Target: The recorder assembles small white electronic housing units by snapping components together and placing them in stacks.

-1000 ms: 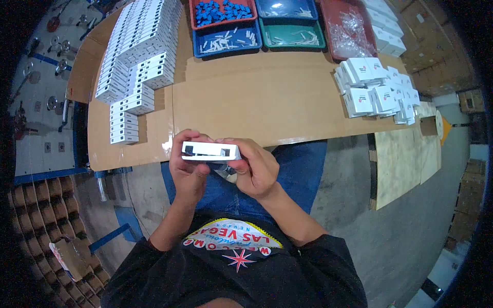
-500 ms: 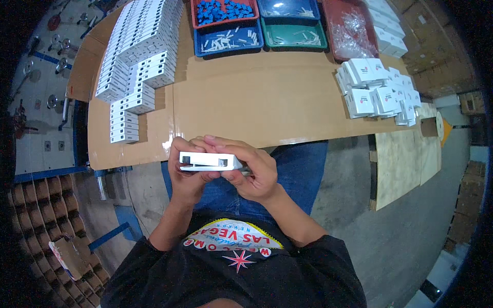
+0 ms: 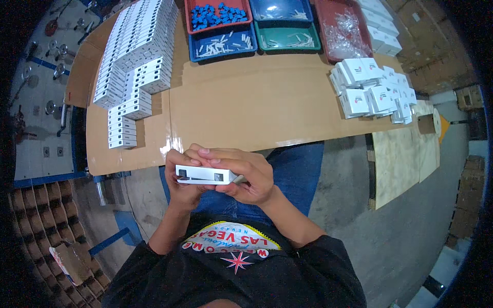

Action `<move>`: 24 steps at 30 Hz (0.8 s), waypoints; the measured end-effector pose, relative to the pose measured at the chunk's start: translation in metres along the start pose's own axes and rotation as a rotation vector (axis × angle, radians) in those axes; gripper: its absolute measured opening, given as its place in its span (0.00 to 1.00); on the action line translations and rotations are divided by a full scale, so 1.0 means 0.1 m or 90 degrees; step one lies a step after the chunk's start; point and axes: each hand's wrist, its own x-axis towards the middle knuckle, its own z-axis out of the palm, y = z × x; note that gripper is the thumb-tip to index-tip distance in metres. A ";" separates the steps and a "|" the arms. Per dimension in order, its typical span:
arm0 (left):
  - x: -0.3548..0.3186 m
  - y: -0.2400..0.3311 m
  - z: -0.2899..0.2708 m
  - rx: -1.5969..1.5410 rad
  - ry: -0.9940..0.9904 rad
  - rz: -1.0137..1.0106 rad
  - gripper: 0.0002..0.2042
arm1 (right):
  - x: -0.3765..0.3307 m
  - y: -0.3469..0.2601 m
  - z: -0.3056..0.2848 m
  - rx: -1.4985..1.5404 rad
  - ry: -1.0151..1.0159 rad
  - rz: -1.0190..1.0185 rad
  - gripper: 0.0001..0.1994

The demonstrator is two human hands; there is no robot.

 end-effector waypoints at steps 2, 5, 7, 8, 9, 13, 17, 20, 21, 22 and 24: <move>0.00 0.01 -0.01 0.015 0.005 -0.006 0.25 | 0.02 -0.03 0.00 -0.004 -0.001 -0.001 0.19; 0.01 0.03 -0.03 -0.016 -0.015 -0.003 0.22 | 0.00 -0.04 0.02 -0.002 0.007 0.001 0.19; 0.05 0.06 0.00 0.021 -0.027 0.010 0.22 | -0.02 -0.04 0.01 0.004 0.017 0.005 0.19; 0.07 0.07 0.00 0.023 -0.025 0.011 0.22 | -0.04 -0.03 0.00 0.004 0.025 0.008 0.19; 0.10 0.08 0.01 0.040 -0.048 0.022 0.22 | -0.04 -0.02 0.00 0.003 0.033 0.010 0.19; 0.10 0.07 0.02 0.046 -0.068 0.017 0.21 | -0.05 -0.02 0.02 0.031 0.078 0.053 0.20; 0.05 -0.02 -0.04 0.077 -0.023 -0.017 0.19 | -0.08 0.00 0.06 0.080 0.105 0.141 0.24; -0.01 -0.05 -0.07 0.101 0.027 -0.074 0.19 | -0.12 0.02 0.09 0.115 0.130 0.252 0.23; -0.03 -0.07 -0.08 0.114 0.057 -0.101 0.19 | -0.12 0.01 0.11 0.116 0.129 0.253 0.23; -0.04 -0.09 -0.08 0.095 0.067 -0.107 0.19 | -0.11 0.01 0.14 0.115 0.141 0.280 0.23; -0.05 -0.18 -0.10 0.063 0.067 -0.124 0.20 | -0.09 0.04 0.16 0.100 0.159 0.319 0.22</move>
